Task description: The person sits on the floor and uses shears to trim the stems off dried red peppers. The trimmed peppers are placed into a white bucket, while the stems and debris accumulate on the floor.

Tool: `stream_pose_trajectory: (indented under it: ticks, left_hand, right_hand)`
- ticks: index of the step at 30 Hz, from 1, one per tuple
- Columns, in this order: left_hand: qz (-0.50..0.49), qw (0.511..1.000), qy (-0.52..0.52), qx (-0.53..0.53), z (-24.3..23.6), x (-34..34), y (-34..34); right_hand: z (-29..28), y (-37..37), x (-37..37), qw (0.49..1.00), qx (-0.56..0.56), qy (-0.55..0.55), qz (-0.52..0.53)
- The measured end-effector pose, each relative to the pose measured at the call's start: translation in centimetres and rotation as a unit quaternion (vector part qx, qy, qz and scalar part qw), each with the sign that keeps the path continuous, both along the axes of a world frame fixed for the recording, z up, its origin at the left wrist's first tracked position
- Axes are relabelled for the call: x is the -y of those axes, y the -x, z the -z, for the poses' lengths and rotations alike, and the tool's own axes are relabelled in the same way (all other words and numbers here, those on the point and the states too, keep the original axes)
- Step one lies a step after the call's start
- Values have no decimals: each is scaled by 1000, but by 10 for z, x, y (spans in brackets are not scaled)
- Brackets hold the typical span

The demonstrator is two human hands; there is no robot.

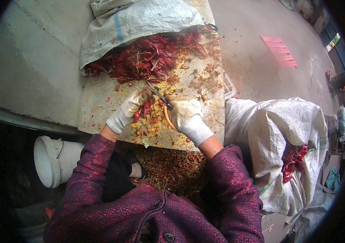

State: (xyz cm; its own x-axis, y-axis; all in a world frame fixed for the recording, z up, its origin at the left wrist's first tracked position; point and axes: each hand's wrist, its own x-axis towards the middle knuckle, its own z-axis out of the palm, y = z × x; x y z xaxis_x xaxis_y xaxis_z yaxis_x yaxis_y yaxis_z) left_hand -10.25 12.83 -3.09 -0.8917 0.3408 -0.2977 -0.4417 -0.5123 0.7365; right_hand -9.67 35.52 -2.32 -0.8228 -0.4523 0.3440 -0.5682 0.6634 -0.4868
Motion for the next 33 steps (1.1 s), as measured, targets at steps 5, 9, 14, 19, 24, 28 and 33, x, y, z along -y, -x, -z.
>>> stream_pose_trajectory:
  ticks: [5, 9, 14, 19, 24, 28, 33]
  left_hand:
    - [97, 865, 442, -216, -11, 0, 0]
    - [54, 924, 312, -217, -21, -3, -5]
    - [75, 856, 399, -321, -18, 7, -4]
    - [-8, 665, 721, -193, 3, 67, 35]
    - [-24, 487, 862, -139, 42, 125, 82]
    - [-3, 512, 854, -90, 74, 134, 92]
    - [73, 537, 836, -83, 86, 116, 92]
  right_hand:
    - [-7, -4, -1, 922, 362, 133, -40]
    - [-13, -12, -1, 667, 554, 463, -187]
    - [-20, 8, -11, 447, 479, 712, -252]
    - [-6, 21, -16, 546, 396, 736, -54]
    - [4, 13, -15, 628, 430, 646, -60]
    - [0, 23, -17, 646, 405, 646, 3]
    - [-4, 26, -15, 629, 451, 633, 14]
